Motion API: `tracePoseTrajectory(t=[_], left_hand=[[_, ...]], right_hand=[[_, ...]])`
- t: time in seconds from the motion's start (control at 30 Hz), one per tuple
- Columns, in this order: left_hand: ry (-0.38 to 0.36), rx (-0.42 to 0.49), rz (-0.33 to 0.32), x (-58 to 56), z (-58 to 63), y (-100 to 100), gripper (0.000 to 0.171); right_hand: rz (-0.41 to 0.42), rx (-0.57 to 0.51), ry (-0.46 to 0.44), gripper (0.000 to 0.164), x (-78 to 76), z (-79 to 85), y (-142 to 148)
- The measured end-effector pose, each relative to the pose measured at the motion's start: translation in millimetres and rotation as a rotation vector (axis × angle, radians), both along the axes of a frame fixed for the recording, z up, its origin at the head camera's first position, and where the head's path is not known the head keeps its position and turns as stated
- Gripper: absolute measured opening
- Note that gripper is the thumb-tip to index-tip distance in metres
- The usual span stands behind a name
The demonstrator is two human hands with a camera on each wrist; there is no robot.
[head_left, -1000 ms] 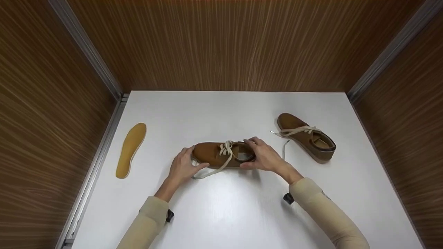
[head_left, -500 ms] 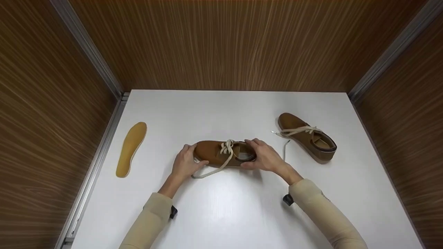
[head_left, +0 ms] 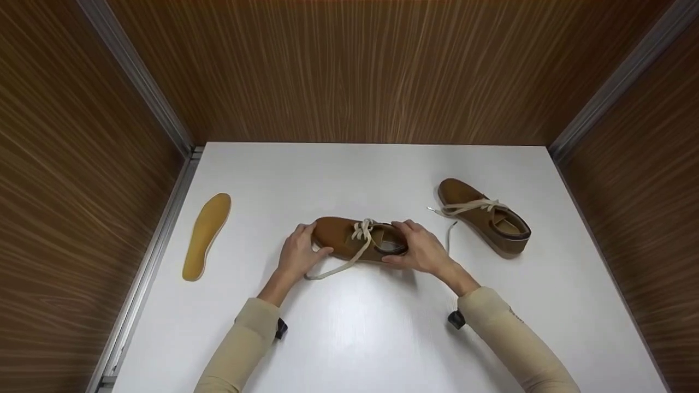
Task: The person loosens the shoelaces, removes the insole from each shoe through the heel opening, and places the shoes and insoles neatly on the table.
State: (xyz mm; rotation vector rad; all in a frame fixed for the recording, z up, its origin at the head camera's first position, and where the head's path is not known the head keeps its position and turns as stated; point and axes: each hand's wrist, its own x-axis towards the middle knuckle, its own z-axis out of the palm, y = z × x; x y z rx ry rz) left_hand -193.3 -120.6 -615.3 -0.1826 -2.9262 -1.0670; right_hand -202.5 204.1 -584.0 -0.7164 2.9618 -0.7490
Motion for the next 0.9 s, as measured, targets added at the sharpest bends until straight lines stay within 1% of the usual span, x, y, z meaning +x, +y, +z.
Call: tracePoseTrajectory(t=[0.13, 0.4, 0.57, 0.8, 0.9], left_hand=[[0.009, -0.01, -0.008, -5.3, 0.3, 6, 0.077], [0.027, -0.031, -0.025, -16.2, 1.3, 18, 0.066], [0.035, -0.028, -0.049, -23.7, 0.9, 25, 0.061], [-0.008, 0.019, -0.072, -35.6, -1.6, 29, 0.062], [-0.025, 0.022, -0.082, -40.9, -1.8, 31, 0.063]], right_hand=[[-0.022, -0.004, 0.007, 0.092, 1.1, -1.0, 2], [-0.032, -0.016, 0.027, 0.089, 5.8, -2.7, 9], [-0.075, -0.02, 0.051, 0.087, 9.9, -3.3, 9], [-0.141, -0.047, 0.039, 0.087, 16.0, -4.9, 11], [-0.161, -0.054, 0.037, 0.088, 18.7, -5.9, 11]])
